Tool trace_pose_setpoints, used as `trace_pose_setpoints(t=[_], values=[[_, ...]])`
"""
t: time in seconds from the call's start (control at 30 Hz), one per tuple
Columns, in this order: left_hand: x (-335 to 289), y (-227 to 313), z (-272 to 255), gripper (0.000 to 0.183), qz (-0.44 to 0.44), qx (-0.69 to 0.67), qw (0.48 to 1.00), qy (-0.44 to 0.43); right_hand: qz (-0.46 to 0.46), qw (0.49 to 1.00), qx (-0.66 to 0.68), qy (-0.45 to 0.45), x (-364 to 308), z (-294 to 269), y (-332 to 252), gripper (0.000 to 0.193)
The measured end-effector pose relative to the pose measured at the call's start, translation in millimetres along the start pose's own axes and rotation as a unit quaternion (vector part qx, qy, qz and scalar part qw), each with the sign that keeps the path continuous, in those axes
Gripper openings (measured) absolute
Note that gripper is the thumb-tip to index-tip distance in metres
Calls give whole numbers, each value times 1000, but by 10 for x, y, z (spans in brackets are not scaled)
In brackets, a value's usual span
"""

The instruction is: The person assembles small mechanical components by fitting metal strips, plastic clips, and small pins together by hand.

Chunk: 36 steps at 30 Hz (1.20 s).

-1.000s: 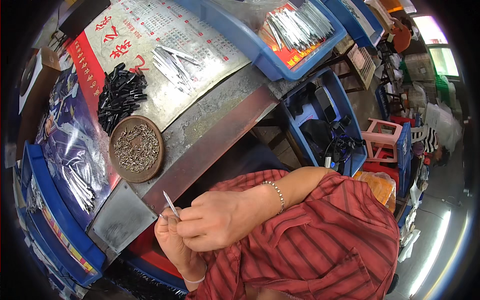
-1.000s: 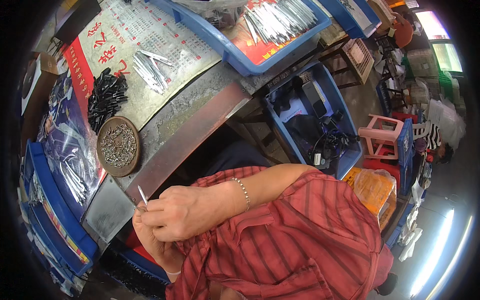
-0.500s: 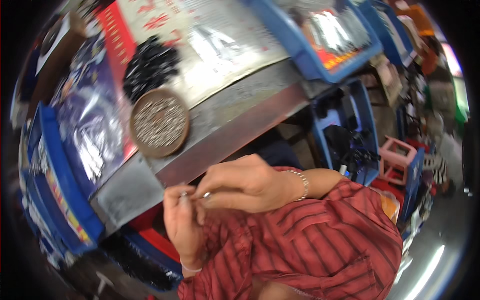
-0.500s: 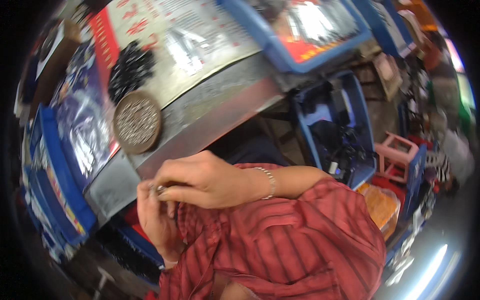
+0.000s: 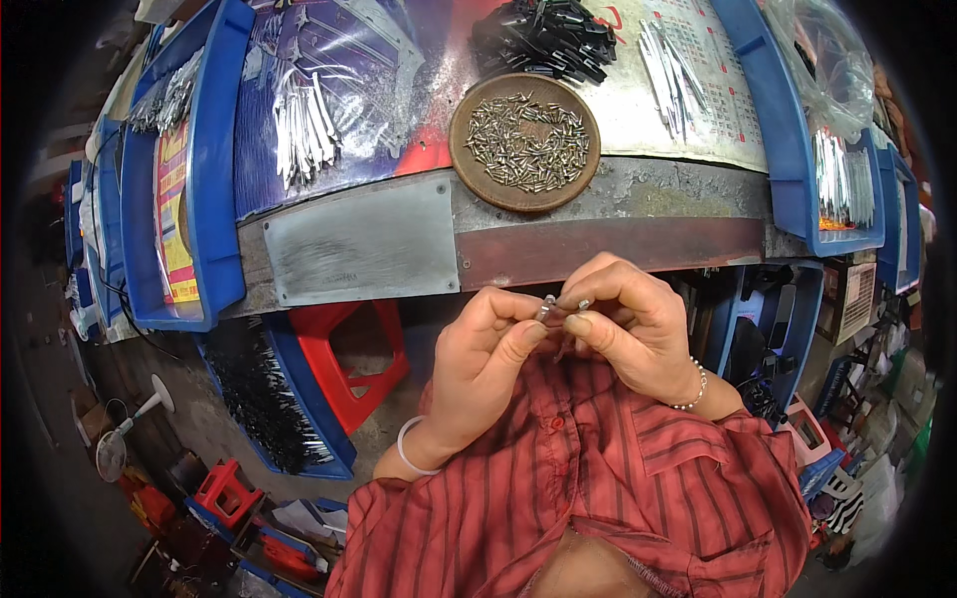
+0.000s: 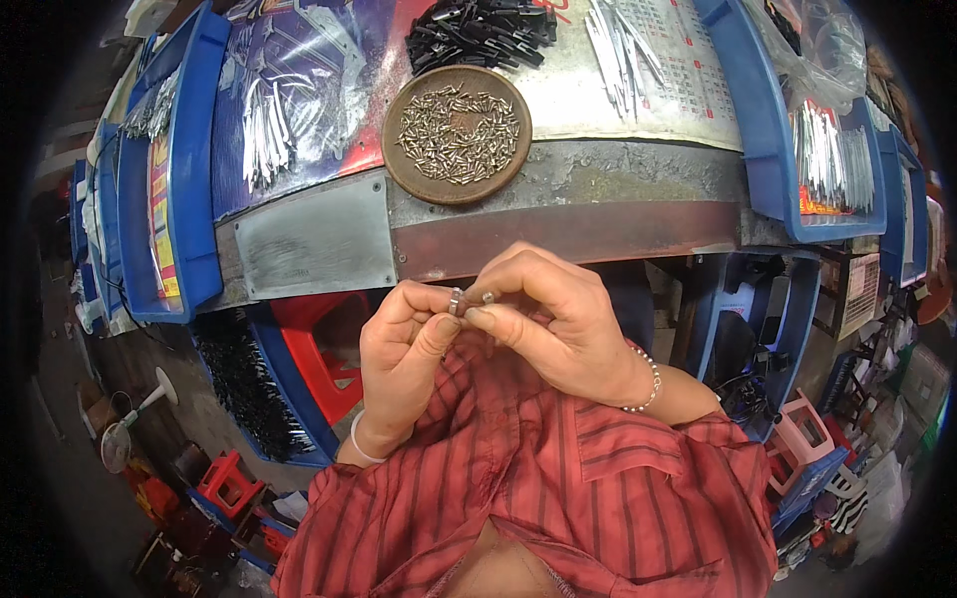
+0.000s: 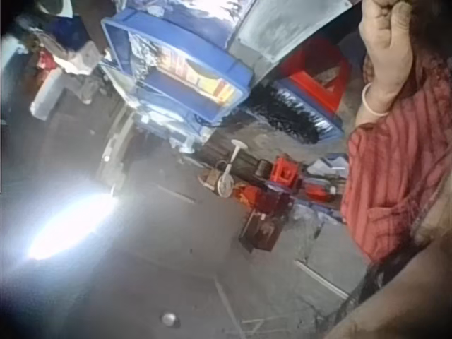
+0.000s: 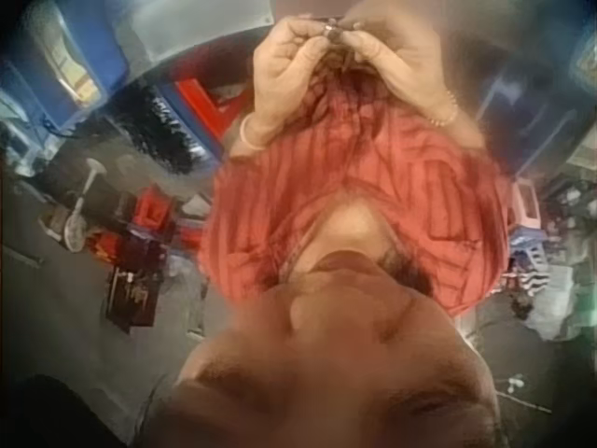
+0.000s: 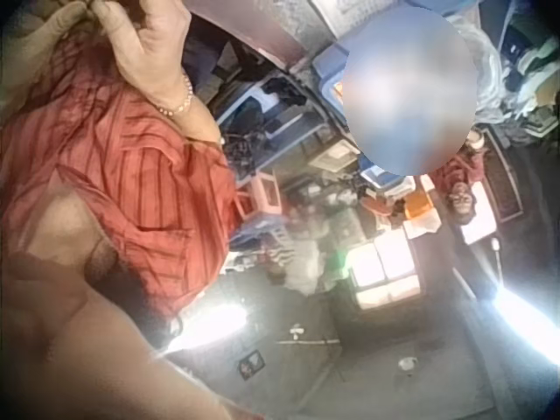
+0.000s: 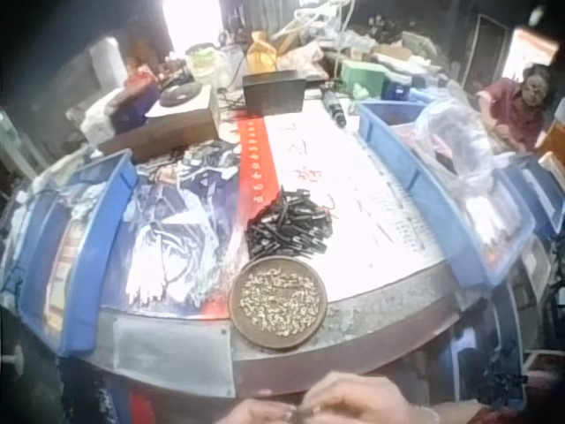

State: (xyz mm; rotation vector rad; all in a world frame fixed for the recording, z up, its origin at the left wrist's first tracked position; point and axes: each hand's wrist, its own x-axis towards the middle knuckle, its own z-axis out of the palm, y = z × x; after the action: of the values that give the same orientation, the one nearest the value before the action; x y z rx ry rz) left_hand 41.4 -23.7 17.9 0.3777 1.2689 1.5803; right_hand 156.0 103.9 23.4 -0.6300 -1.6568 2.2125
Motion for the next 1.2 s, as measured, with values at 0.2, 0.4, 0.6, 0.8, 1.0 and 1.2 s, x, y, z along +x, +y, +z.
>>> trace_pose_setpoints(t=[0.2,0.4,0.6,0.8,1.0,1.2], values=[[-9,-43,-39,11,15,130,991,4,-145,959,-244,10,40,22,19,12],[12,24,-17,8,63,191,979,-27,-143,962,-234,10,5,16,29,11],[-17,21,0,8,69,147,987,-20,-179,956,-229,32,-7,53,20,12],[-41,94,-33,8,60,215,973,-66,-177,957,-228,27,-17,76,10,11],[-26,116,-46,9,-69,85,991,-82,-22,997,-76,2,6,98,14,10],[125,149,-145,10,-139,-47,982,-119,108,992,62,20,185,80,26,9]])
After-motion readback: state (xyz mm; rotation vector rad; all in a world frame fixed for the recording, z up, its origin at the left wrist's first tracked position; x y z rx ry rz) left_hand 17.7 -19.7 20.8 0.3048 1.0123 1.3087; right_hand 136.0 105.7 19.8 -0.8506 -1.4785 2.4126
